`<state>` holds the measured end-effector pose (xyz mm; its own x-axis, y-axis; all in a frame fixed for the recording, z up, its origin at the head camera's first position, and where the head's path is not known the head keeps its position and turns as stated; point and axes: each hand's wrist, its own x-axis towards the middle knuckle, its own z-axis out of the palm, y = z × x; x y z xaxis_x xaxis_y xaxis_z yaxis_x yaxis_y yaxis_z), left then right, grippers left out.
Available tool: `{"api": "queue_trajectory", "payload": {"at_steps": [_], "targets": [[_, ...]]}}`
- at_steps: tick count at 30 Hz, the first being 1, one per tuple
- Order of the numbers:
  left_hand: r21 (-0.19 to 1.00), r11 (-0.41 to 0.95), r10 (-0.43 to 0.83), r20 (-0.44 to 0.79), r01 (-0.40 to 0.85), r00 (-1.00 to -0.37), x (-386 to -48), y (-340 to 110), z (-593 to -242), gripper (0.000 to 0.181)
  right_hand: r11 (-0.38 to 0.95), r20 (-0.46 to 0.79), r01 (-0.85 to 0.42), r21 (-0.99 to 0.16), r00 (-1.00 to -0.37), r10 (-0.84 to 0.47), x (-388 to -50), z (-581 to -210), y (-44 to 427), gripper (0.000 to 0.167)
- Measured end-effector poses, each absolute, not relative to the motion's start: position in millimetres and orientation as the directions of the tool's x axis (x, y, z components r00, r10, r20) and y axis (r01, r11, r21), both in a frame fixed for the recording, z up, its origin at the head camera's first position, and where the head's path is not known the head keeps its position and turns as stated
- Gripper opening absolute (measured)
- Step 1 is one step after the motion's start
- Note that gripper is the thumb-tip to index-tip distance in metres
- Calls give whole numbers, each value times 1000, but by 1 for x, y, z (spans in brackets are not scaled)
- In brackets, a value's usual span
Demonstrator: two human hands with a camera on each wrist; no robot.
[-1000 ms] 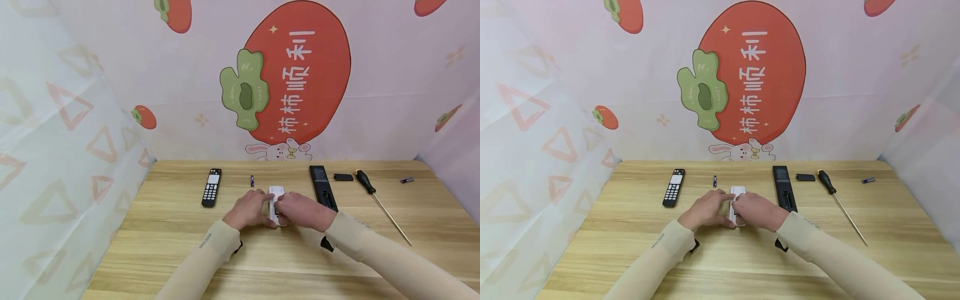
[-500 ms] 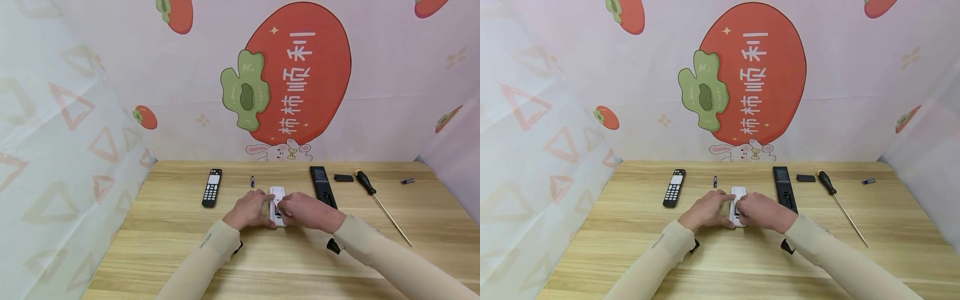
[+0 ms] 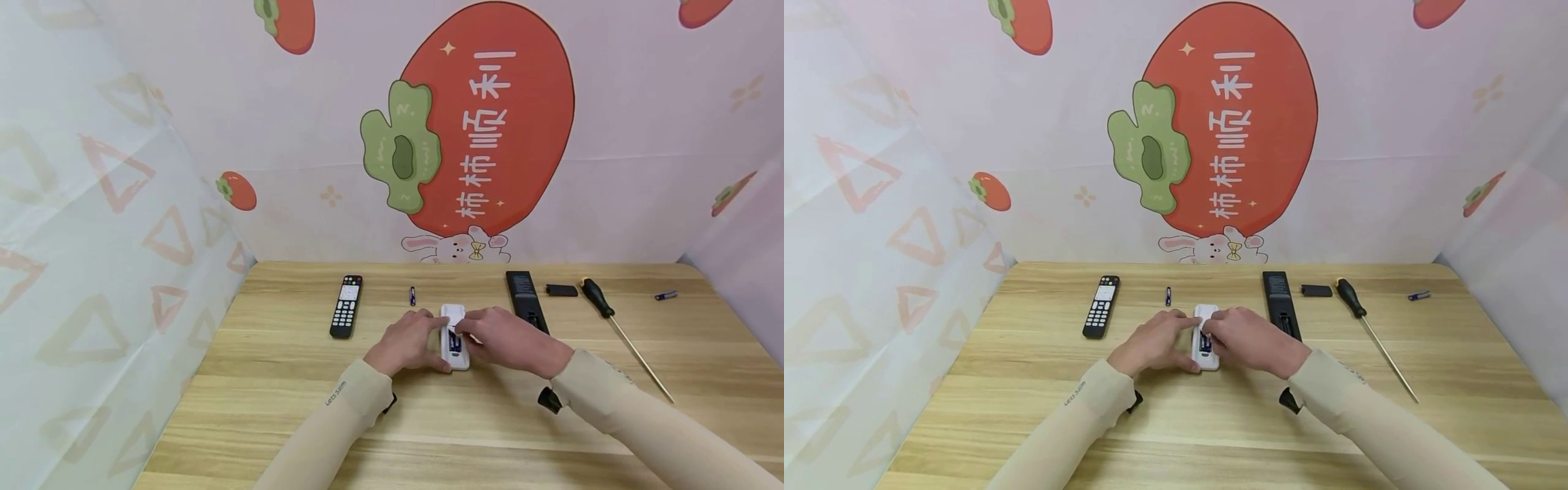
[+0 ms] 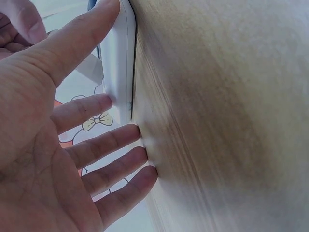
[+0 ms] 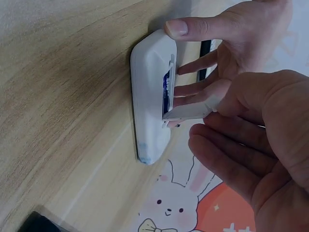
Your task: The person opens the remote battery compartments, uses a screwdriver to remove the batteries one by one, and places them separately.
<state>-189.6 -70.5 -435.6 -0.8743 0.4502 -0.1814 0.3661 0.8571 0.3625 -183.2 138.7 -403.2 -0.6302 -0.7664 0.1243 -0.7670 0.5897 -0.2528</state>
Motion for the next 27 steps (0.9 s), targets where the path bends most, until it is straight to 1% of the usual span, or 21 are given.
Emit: {"api": "queue_trajectory", "payload": {"at_steps": [8, 16, 27], "targets": [[366, 856, 451, -185, 365, -873, -189, -70, -437, 89, 626, 169, -750, -216, -660, -732, -183, -403, 140, 25], [357, 858, 451, -178, 369, -875, -190, -70, -437, 89, 611, 232, -768, -189, -640, -732, -186, -404, 141, 20], [364, 860, 445, -190, 358, -875, -189, -70, -436, 88, 619, 248, -767, -167, -641, -727, -189, -403, 140, 18]]}}
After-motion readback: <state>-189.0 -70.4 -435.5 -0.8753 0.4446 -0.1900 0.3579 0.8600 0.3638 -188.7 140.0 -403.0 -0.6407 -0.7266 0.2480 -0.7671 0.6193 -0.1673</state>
